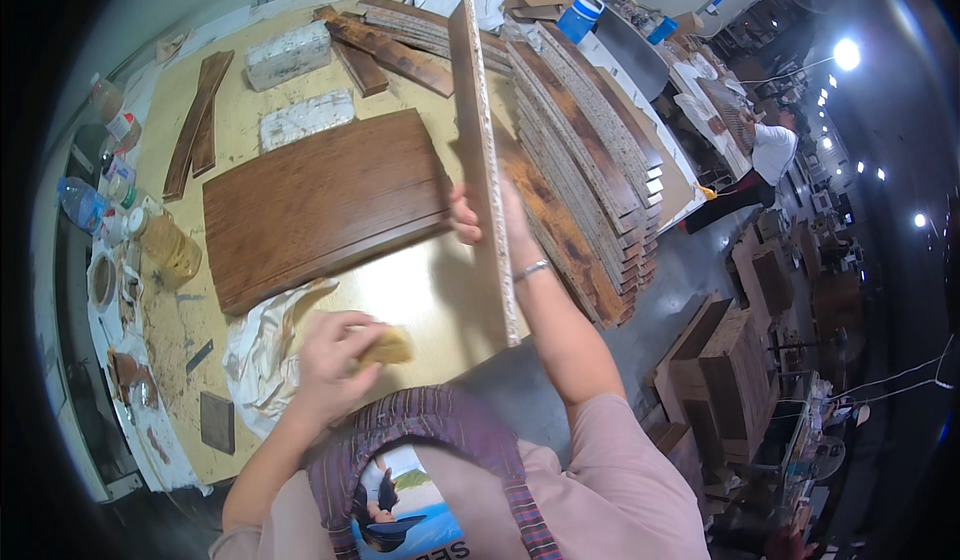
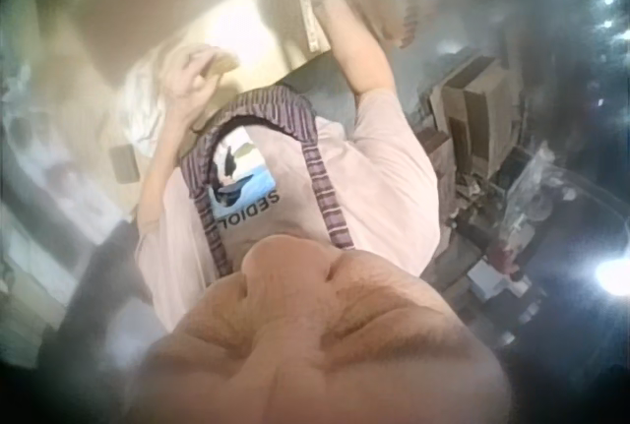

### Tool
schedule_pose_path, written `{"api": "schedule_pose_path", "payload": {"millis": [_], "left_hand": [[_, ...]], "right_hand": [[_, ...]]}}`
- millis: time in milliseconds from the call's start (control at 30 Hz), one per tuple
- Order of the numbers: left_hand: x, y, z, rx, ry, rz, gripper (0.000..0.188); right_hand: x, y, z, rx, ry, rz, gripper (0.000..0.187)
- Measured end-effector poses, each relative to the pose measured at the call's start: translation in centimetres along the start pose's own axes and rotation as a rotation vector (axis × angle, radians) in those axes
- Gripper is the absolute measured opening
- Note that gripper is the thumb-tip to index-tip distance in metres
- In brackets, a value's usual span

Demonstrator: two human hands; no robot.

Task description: The person sands the edges and surfaces of several wooden boards by hand using a sanding block, then wipes them down with a white cloth.

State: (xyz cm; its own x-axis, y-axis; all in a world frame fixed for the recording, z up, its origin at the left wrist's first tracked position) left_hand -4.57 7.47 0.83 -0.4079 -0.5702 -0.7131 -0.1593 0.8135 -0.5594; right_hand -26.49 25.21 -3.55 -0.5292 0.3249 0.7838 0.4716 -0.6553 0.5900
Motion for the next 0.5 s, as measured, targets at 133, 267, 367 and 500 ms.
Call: {"api": "schedule_pose_path", "payload": {"millis": [133, 267, 367, 500], "left_hand": [[4.2, -4.0, 2.9, -0.214, -0.25, 0.054, 0.052], [8.4, -4.0, 7.5, -0.359, -0.682, 0.678, 0.055], [8.2, -3.1, 7.1, -0.465, -0.742, 0.972, 0.051], [8.5, -3.2, 7.3, -0.586, -0.697, 1.158, 0.029]], "right_hand": [[6.2, -4.6, 4.9, -0.458, -0.174, 0.783, 0.043], [9.6, -7.3, 7.7, -0.723, -0.08, 1.571, 0.054], [9.1, -10.5, 9.2, -0.832, -0.073, 1.856, 0.052], [7.9, -8.4, 9.3, -0.923, -0.39, 1.95, 0.052]]}}
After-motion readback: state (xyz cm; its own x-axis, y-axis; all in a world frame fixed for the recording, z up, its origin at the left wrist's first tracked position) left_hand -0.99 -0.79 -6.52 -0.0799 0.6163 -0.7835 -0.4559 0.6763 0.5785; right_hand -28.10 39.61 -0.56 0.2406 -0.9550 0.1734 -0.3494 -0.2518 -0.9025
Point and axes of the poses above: each hand's wrist, its own z-axis away from the middle knuckle, its own y-axis out of the palm, x = y × z, the point moved 6 cm from there along -z, towards the middle knuckle, and after that the axes turned 6 degrees about z, right-handed, at the moved point
